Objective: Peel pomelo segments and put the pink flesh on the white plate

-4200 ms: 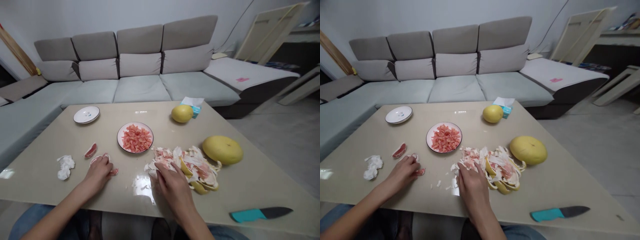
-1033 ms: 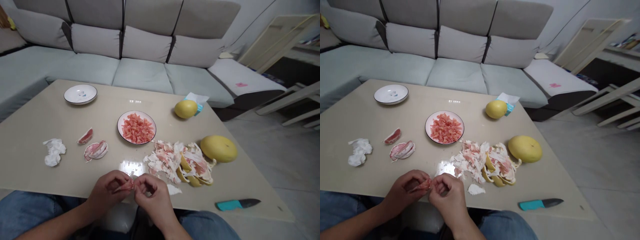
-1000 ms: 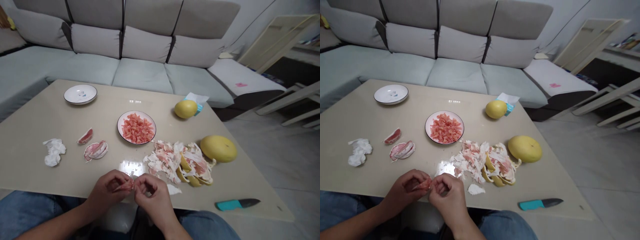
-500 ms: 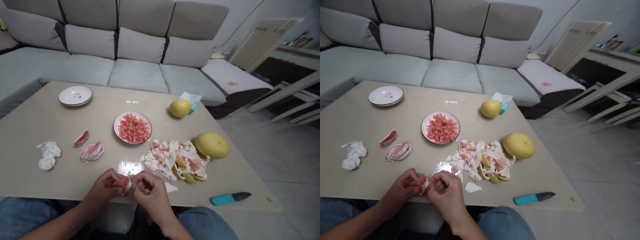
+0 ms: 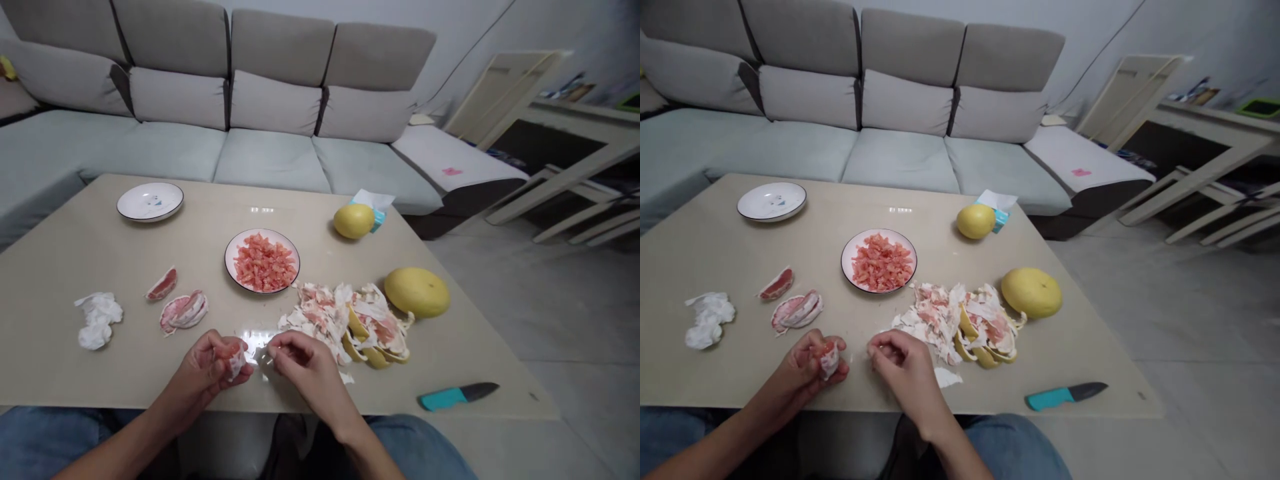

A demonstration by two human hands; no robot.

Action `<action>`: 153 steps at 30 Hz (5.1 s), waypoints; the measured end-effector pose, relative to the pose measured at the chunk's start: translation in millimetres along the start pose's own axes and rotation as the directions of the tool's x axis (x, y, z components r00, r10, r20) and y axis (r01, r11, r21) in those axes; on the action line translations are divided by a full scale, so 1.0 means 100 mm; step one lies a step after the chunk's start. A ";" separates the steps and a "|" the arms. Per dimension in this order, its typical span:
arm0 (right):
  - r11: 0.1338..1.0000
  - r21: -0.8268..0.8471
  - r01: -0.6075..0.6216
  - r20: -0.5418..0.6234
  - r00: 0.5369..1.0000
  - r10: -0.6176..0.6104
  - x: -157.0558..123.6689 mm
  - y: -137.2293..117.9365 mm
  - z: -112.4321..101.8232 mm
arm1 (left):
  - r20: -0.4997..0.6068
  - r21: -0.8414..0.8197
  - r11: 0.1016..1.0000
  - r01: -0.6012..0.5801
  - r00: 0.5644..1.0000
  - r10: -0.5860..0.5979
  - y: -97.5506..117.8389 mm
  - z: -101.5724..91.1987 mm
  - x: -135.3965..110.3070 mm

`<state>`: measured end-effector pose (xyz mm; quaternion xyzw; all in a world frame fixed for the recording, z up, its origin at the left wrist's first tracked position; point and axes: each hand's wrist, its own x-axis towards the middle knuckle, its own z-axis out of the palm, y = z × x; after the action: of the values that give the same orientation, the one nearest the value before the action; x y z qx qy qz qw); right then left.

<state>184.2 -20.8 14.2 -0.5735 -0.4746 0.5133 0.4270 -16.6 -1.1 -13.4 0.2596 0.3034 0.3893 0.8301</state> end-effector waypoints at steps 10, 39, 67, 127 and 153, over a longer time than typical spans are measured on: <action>0.933 -0.315 0.171 -0.085 0.975 -0.207 -0.01 0.12 -0.07 | -0.046 0.101 0.989 -0.107 0.993 0.113 -0.04 0.03 0.04; 0.950 -0.223 0.219 -0.076 0.967 -0.241 -0.03 0.03 -0.01 | -0.003 -0.115 0.989 0.093 0.996 -0.094 0.07 0.01 0.03; 0.918 -0.177 0.354 0.080 0.935 -0.345 -0.19 0.00 0.24 | 0.023 0.224 0.974 0.030 0.999 -0.036 -0.16 0.08 0.00; 0.954 -0.238 0.183 0.095 0.982 -0.164 -0.20 -0.03 0.18 | 0.449 0.819 0.318 -0.477 0.879 0.161 -0.03 0.00 -0.06; 0.957 0.270 -0.106 0.273 0.962 0.029 -0.12 -0.02 0.08 | 0.178 0.080 0.968 0.238 0.952 -0.248 -0.07 0.10 0.02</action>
<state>176.0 -32.6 17.3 -0.4486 -0.4296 0.6623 0.4189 -5.4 -5.6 -12.1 0.2796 0.2650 0.2492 0.8886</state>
